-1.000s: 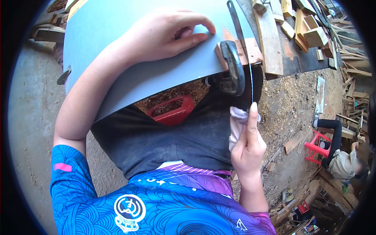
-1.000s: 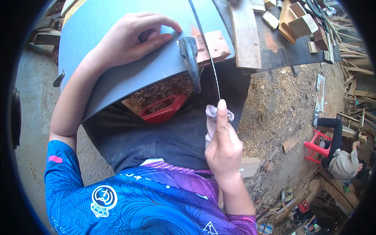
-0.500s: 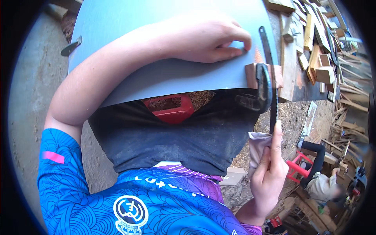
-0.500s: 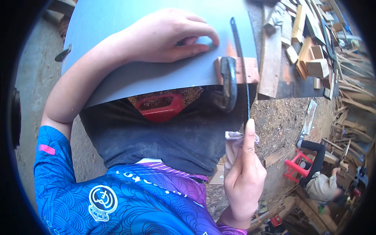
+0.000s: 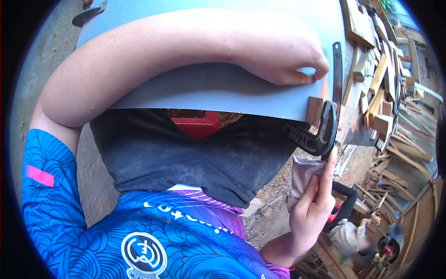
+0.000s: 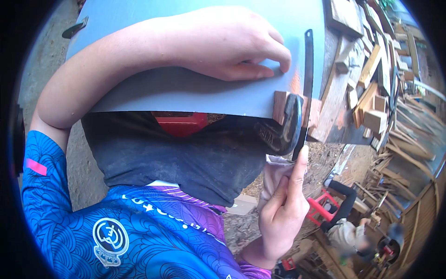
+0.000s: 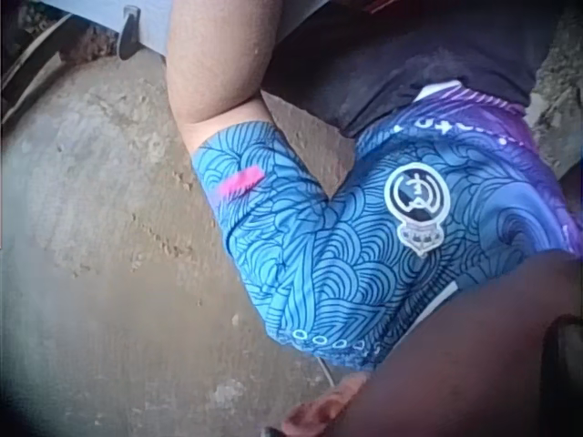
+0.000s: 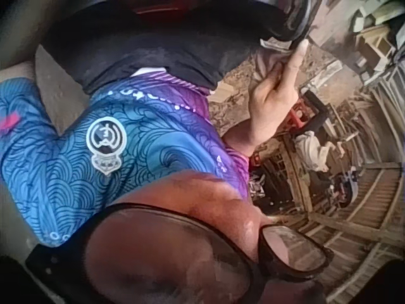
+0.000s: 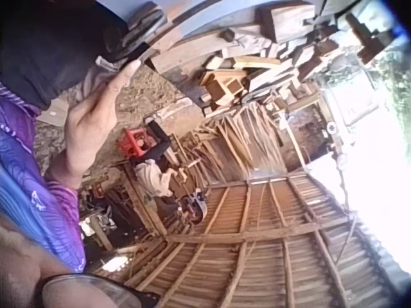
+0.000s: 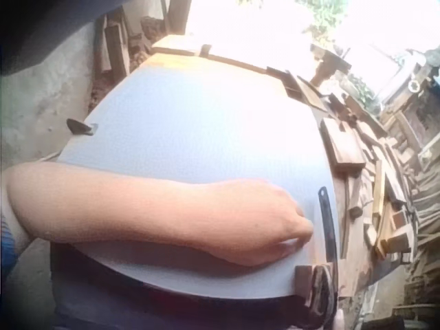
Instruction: Sawing a small piece of wood and then sanding the edge with a cloth in a woodworking shop.
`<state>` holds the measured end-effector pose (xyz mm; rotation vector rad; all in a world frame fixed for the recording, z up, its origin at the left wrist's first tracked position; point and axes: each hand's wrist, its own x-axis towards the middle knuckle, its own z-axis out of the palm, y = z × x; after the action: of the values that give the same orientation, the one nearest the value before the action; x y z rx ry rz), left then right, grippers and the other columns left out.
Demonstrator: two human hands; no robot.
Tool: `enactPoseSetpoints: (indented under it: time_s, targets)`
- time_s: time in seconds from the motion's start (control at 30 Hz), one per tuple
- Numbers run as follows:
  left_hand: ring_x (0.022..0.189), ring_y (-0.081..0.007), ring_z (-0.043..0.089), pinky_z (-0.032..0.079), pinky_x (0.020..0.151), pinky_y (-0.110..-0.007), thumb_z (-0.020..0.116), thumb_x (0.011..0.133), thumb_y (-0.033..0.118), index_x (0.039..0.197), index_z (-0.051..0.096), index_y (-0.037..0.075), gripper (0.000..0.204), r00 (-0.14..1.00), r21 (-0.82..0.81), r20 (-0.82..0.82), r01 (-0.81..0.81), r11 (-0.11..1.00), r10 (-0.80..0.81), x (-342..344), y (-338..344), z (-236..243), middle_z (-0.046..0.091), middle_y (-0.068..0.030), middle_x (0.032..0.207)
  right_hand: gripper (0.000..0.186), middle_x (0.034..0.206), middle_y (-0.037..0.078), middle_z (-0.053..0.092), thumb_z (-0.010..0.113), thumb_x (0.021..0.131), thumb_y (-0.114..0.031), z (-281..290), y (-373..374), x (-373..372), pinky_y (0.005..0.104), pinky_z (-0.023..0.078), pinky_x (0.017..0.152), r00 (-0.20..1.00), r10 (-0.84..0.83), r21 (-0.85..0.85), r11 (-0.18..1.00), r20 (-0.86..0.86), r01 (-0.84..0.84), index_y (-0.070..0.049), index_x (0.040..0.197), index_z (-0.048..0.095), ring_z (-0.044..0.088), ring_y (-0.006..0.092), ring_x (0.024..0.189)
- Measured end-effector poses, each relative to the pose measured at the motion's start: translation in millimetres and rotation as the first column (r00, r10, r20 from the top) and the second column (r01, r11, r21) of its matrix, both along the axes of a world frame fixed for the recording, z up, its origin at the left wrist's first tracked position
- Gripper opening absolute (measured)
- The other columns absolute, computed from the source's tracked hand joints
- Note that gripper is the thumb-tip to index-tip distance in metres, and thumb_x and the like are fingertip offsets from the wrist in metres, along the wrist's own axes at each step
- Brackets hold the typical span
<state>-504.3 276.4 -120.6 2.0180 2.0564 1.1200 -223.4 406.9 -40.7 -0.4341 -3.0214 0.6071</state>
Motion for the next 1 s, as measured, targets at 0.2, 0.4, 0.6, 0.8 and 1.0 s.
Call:
enactPoseSetpoints:
  time_s: [0.2, 0.4, 0.6, 0.8, 1.0]
  targets:
    - [0.083, -0.0446, 0.068, 0.055, 0.077, -0.051, 0.058, 0.090, 0.011, 0.080, 0.064, -0.003, 0.018, 0.997, 0.131, 0.058, 0.035, 0.991, -0.043, -1, -15, 4, 0.069, -0.0244, 0.082, 0.065, 0.126, 0.027, 0.067, 0.051, 0.096, 0.002, -30, 6, -57, 0.0368, 0.056, 0.078, 0.996, -0.043, -0.066, 0.997, -0.074, 0.038, -0.001, 0.159, 0.036, 0.073, 0.0314, 0.093]
    - [0.093, -0.0376, 0.069, 0.055, 0.084, -0.048, 0.068, 0.090, 0.016, 0.097, 0.069, 0.005, 0.013, 0.997, 0.134, 0.034, -0.079, 0.988, 0.075, 7, -8, -9, 0.070, -0.0157, 0.092, 0.057, 0.106, 0.024, 0.076, 0.041, 0.102, 0.005, -11, -4, 18, 0.0319, 0.058, 0.071, 0.999, -0.036, -0.038, 0.999, -0.012, 0.035, 0.004, 0.159, 0.034, 0.077, 0.0274, 0.085]
    - [0.093, -0.0382, 0.069, 0.055, 0.082, -0.048, 0.069, 0.088, 0.015, 0.097, 0.069, 0.005, 0.013, 0.995, -0.046, 0.052, -0.084, 0.995, 0.087, 7, -6, 1, 0.070, -0.0171, 0.096, 0.060, 0.100, 0.024, 0.074, 0.042, 0.101, 0.006, -23, 2, -27, 0.0324, 0.057, 0.071, 0.996, -0.040, -0.075, 0.997, -0.076, 0.035, 0.001, 0.160, 0.034, 0.076, 0.0295, 0.079]
    - [0.093, -0.0392, 0.069, 0.055, 0.083, -0.049, 0.069, 0.088, 0.014, 0.098, 0.070, 0.004, 0.015, 0.998, 0.043, 0.052, -0.048, 0.998, 0.046, 5, -13, -3, 0.070, -0.0176, 0.095, 0.059, 0.095, 0.026, 0.074, 0.045, 0.103, 0.001, -34, -4, -38, 0.0352, 0.055, 0.062, 0.989, -0.012, 0.052, 0.998, -0.145, 0.020, -0.002, 0.161, 0.033, 0.075, 0.0321, 0.070]
    - [0.092, -0.0387, 0.069, 0.055, 0.083, -0.049, 0.069, 0.088, 0.014, 0.099, 0.070, 0.004, 0.015, 0.995, 0.004, 0.043, -0.087, 0.996, 0.086, 8, -7, 4, 0.070, -0.0171, 0.094, 0.051, 0.126, 0.025, 0.070, 0.041, 0.107, 0.000, -18, -14, 30, 0.0331, 0.051, 0.096, 0.978, -0.205, -0.079, 0.975, 0.046, 0.208, 0.005, 0.158, 0.034, 0.070, 0.0259, 0.113]
